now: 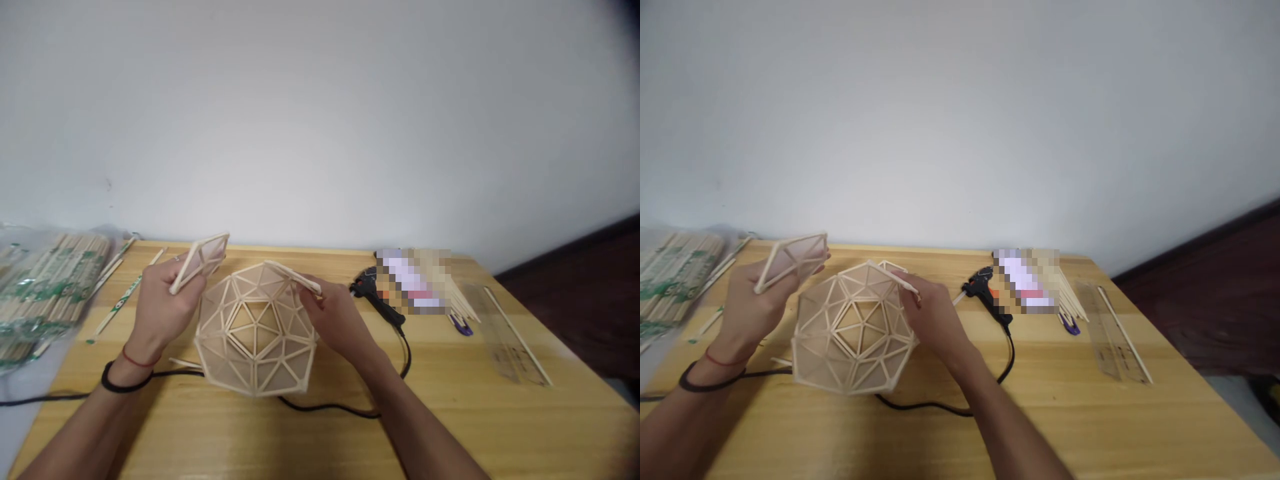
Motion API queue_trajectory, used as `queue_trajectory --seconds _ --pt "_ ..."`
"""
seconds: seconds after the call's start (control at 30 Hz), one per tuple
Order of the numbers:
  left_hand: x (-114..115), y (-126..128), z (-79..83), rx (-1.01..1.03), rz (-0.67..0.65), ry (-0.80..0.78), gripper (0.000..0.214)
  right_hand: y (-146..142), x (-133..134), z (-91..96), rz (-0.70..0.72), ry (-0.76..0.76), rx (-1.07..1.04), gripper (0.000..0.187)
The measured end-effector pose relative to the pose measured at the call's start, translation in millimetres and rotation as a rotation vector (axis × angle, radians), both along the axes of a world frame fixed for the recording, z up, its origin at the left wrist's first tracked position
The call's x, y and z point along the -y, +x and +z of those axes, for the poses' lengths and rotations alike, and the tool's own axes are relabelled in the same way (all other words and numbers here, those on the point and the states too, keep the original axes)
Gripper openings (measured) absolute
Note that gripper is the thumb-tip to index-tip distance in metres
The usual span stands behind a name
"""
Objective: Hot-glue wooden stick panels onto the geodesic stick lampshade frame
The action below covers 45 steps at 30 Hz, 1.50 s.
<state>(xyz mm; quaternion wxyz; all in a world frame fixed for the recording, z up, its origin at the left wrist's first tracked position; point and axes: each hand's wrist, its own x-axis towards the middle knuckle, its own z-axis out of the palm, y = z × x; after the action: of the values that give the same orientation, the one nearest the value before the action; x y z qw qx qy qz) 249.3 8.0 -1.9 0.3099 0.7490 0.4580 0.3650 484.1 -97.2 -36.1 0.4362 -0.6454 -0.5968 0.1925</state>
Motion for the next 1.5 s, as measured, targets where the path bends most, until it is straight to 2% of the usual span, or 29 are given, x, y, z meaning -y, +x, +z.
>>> queue_trajectory --seconds 0.13,0.23,0.37,0.57,0.67,0.8,0.93,1.07,1.17,1.23,1.27,1.4,1.43,1.5 --pt "1 4 -0.2 0.117 -0.028 -0.044 0.021 2 2 5.8 0.033 -0.039 0.016 0.033" --pt "2 6 -0.2 0.124 -0.038 -0.064 0.028 5 3 11.5 0.070 -0.033 0.046 0.032" --pt "2 8 -0.8 0.087 0.003 -0.027 0.019 8 5 15.3 0.120 -0.028 0.065 0.032" --pt "-8 2 -5.0 0.114 0.029 -0.038 0.015 3 6 15.5 0.104 -0.071 0.093 0.049" --pt "-19 -3 -7.0 0.021 0.023 -0.007 0.011 0 6 14.0 0.105 -0.071 0.095 0.058" --pt "-34 -6 -14.4 -0.202 0.036 -0.004 0.006 -1 5 12.6 0.078 -0.081 0.098 0.059" --pt "-46 -8 -31.3 -0.330 0.020 -0.076 0.025 -1 4 12.0 0.072 -0.098 0.043 0.058" --pt "-52 -17 -43.2 -0.498 -0.031 -0.059 0.059 0 3 11.7 0.079 -0.103 0.003 0.057" --pt "-54 -29 -36.8 -0.488 -0.218 -0.056 0.082 0 3 12.0 0.085 -0.104 -0.005 0.058" --pt "-54 -37 -25.2 -0.430 -0.381 -0.103 0.087 0 2 12.0 0.101 -0.105 -0.015 0.059" --pt "-53 -40 -18.5 -0.396 -0.420 -0.121 0.087 0 2 11.7 0.113 -0.106 -0.018 0.060" --pt "-37 -30 3.0 -0.068 -0.379 -0.107 0.052 1 0 8.4 0.121 -0.115 -0.019 0.051" --pt "-30 -23 5.6 -0.020 -0.388 -0.103 0.047 1 0 7.2 0.113 -0.122 -0.014 0.045" --pt "-17 -10 7.9 -0.058 -0.472 -0.072 0.043 1 -2 5.1 0.102 -0.132 -0.008 0.035"
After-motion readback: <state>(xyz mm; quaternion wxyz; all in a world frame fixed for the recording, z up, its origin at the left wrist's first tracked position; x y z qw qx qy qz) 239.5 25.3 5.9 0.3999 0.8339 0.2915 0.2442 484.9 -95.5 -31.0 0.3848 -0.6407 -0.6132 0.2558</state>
